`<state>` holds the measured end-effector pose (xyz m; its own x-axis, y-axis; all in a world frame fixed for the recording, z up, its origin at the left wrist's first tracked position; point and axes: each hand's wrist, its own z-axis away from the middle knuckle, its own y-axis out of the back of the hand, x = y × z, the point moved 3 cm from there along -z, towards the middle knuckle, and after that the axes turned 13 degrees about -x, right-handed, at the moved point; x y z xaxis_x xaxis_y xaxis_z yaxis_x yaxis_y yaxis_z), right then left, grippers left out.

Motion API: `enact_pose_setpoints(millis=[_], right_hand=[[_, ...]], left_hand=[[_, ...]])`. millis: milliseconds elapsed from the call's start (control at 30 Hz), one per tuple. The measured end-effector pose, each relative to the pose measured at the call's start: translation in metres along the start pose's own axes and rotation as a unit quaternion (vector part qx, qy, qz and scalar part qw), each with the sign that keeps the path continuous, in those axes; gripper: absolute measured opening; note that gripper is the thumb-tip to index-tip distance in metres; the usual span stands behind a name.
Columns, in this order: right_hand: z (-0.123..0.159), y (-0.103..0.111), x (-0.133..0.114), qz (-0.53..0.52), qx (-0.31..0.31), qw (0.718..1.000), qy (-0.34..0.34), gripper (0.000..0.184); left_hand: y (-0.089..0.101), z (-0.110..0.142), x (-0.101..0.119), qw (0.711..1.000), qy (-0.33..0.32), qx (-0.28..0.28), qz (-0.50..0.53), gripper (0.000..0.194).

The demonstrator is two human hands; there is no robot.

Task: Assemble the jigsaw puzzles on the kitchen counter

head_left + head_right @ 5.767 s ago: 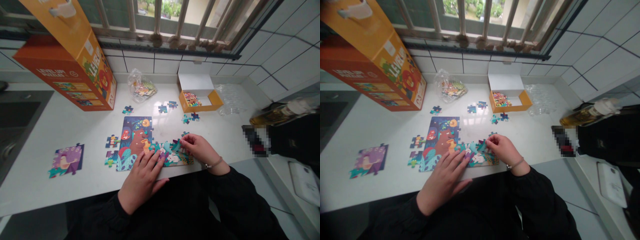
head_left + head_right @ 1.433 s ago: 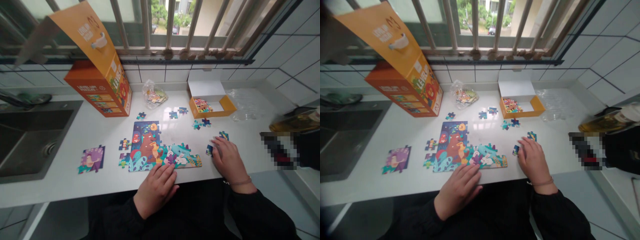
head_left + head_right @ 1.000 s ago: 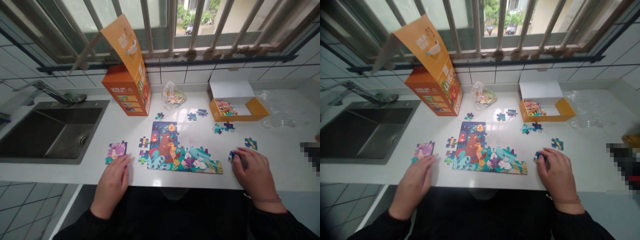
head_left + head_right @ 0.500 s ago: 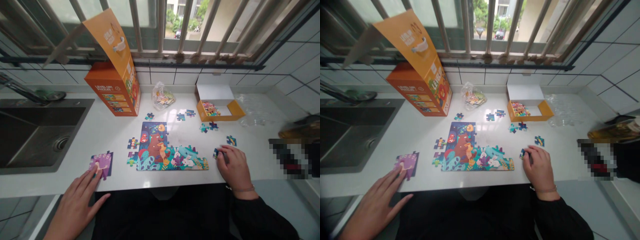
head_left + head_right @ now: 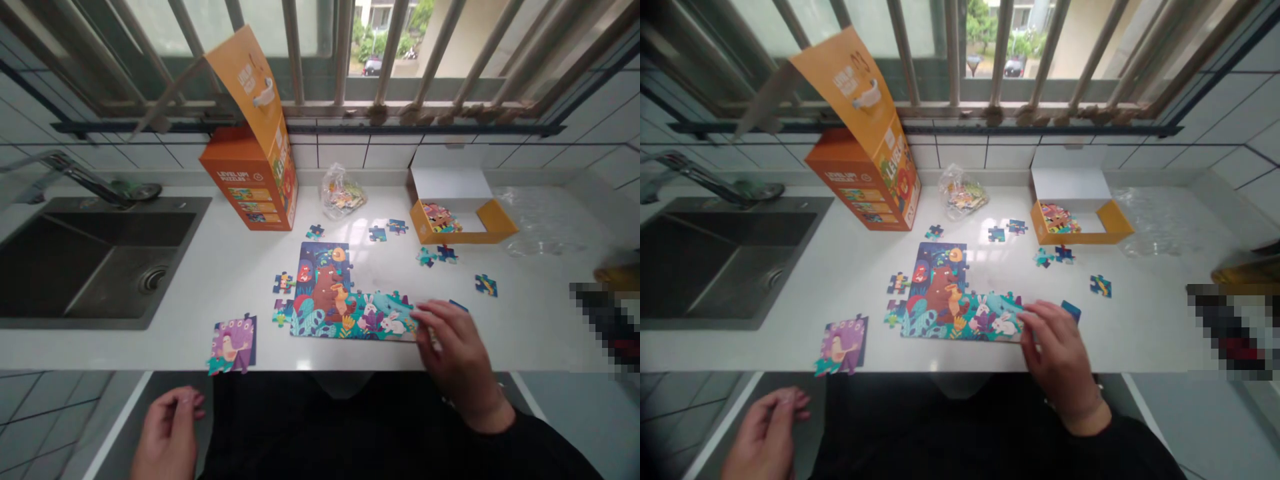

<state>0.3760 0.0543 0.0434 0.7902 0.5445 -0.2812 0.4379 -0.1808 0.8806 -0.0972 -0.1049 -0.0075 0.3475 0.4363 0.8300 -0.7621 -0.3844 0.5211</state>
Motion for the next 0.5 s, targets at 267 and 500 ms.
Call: enact_pose_setpoints(millis=[267, 500], right_hand=[[-0.071, -0.083, -0.198, -0.069, -0.226, 0.920, 0.312, 0.046], [-0.088, -0.112, -0.224, -0.062, -0.260, 0.910, 0.316, 0.038]], left_hand=[[-0.036, 0.002, 0.000, 0.907, 0.206, -0.059, 0.363, 0.062], [-0.033, -0.014, 0.017, 0.886, 0.214, -0.061, 0.406, 0.018]])
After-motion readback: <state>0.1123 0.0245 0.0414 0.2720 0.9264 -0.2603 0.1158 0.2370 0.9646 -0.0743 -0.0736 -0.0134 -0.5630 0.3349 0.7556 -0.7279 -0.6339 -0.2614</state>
